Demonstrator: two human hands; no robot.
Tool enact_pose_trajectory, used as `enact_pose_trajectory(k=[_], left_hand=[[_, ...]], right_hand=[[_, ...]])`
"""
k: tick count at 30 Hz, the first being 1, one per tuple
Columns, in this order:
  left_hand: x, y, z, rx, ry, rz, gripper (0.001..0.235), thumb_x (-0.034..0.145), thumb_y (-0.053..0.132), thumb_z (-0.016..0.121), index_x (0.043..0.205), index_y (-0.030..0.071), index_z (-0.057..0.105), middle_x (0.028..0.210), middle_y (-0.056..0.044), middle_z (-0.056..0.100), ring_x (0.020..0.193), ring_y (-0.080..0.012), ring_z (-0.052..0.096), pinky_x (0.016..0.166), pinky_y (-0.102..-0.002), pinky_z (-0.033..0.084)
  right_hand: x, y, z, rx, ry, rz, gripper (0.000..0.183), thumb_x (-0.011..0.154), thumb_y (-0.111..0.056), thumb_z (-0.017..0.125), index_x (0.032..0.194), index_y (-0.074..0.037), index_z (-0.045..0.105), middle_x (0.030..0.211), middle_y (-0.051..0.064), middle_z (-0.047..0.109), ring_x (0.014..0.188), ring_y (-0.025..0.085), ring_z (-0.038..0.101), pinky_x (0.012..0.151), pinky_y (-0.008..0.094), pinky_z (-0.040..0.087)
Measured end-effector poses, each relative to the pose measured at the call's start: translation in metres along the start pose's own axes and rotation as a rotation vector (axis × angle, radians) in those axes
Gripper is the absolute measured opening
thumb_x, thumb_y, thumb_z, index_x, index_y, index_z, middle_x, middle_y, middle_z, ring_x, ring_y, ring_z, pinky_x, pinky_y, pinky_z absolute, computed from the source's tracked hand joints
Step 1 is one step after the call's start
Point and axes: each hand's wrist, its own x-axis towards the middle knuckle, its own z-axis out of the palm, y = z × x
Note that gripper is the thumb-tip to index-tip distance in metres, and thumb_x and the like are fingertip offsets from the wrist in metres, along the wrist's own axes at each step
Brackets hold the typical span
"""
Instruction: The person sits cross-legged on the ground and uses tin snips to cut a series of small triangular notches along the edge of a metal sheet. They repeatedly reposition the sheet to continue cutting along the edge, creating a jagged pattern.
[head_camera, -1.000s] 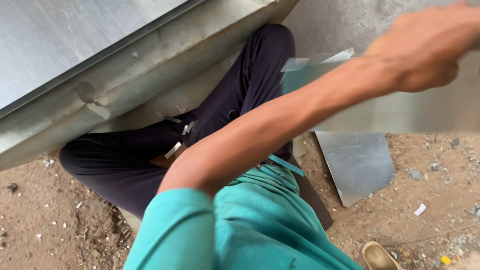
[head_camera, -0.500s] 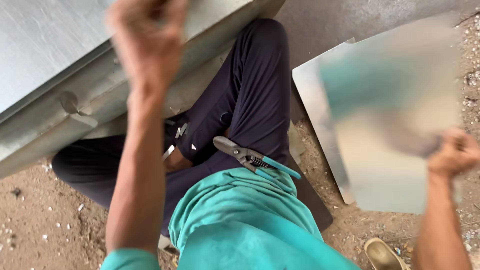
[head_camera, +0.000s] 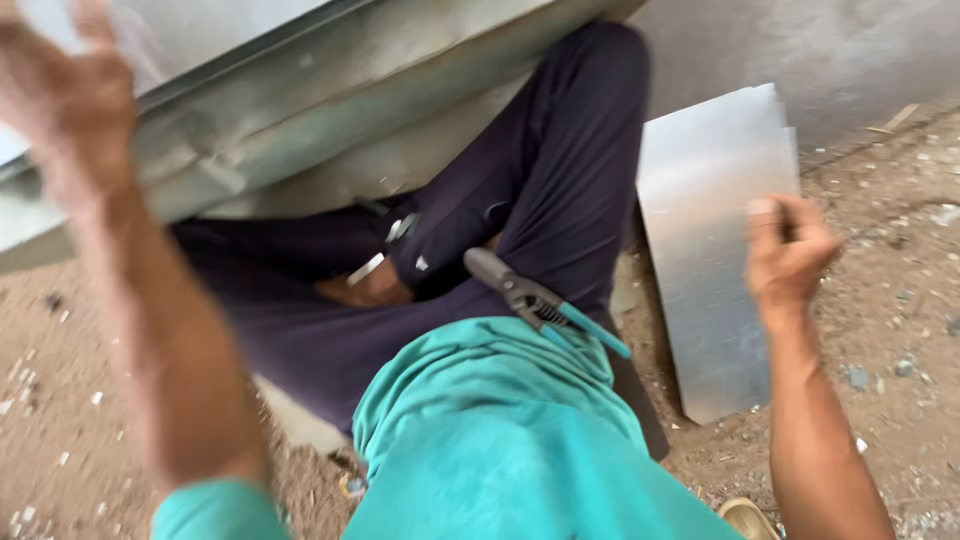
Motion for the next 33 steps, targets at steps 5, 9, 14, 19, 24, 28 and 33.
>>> enact_pose_trajectory(k=[5,9,14,19,24,28,33], left_hand=[[-0.027,0.014,0.046,0.079,0.167,0.220,0.042,0.108,0.026,0.075,0.140,0.002,0.062,0.144,-0.027,0.055,0.131,-0.0458,0.050,0.103,-0.053,0.040],[-0.087,0.010,0.021,-0.298,0.195,0.104,0.036,0.103,0.021,0.078,0.135,0.008,0.067,0.138,-0.011,0.066,0.129,-0.0301,0.065,0.111,-0.047,0.046],[-0.124,-0.015,-0.036,-0.777,0.457,-0.652,0.029,0.092,0.020,0.074,0.112,0.003,0.063,0.101,-0.015,0.063,0.079,-0.0185,0.062,0.059,-0.027,0.052],[-0.116,-0.052,-0.023,-1.521,0.265,-0.742,0.028,0.102,0.025,0.066,0.089,0.000,0.066,0.075,-0.008,0.069,0.060,-0.0140,0.067,0.051,-0.026,0.055],[-0.137,0.006,-0.012,-1.653,0.235,-0.620,0.024,0.102,0.018,0.068,0.087,-0.001,0.067,0.074,-0.009,0.070,0.058,-0.0134,0.062,0.054,-0.026,0.047],[-0.160,0.045,0.005,-1.766,0.092,-0.863,0.016,0.093,0.010,0.078,0.099,-0.005,0.075,0.081,-0.008,0.072,0.069,-0.0123,0.068,0.065,-0.027,0.058],[-0.185,0.046,0.004,-1.763,0.140,-0.948,0.023,0.090,0.007,0.079,0.110,-0.004,0.075,0.090,-0.009,0.077,0.080,-0.0134,0.073,0.075,-0.027,0.062]], right_hand=[[-0.061,-0.195,0.044,-0.519,-0.859,-0.038,0.064,0.076,-0.062,0.076,0.097,-0.001,0.071,0.092,0.017,0.071,0.081,0.031,0.071,0.073,0.044,0.057],[-0.070,-0.237,0.049,-0.731,-0.971,-0.233,0.071,0.077,-0.061,0.073,0.101,0.005,0.061,0.094,0.021,0.067,0.081,0.037,0.070,0.071,0.045,0.058],[-0.056,-0.225,0.036,-0.336,-1.125,0.256,0.050,0.089,-0.047,0.062,0.101,0.002,0.063,0.080,0.019,0.070,0.069,0.029,0.069,0.066,0.041,0.055],[-0.042,-0.245,0.027,-0.150,-1.067,0.098,0.038,0.079,-0.016,0.063,0.114,-0.002,0.059,0.073,0.013,0.068,0.062,0.019,0.065,0.059,0.037,0.052],[-0.048,-0.236,0.041,0.269,-1.062,-0.055,0.024,0.073,0.000,0.053,0.090,-0.001,0.070,0.069,0.006,0.067,0.057,0.013,0.058,0.051,0.032,0.048],[-0.041,-0.240,0.071,0.152,-1.106,-0.071,0.019,0.076,-0.005,0.053,0.089,0.000,0.066,0.070,0.008,0.066,0.060,0.017,0.060,0.058,0.035,0.051],[0.003,-0.277,0.081,-0.169,-1.350,-0.383,0.046,0.068,-0.021,0.055,0.108,0.001,0.060,0.091,0.013,0.066,0.080,0.026,0.064,0.074,0.042,0.055]])
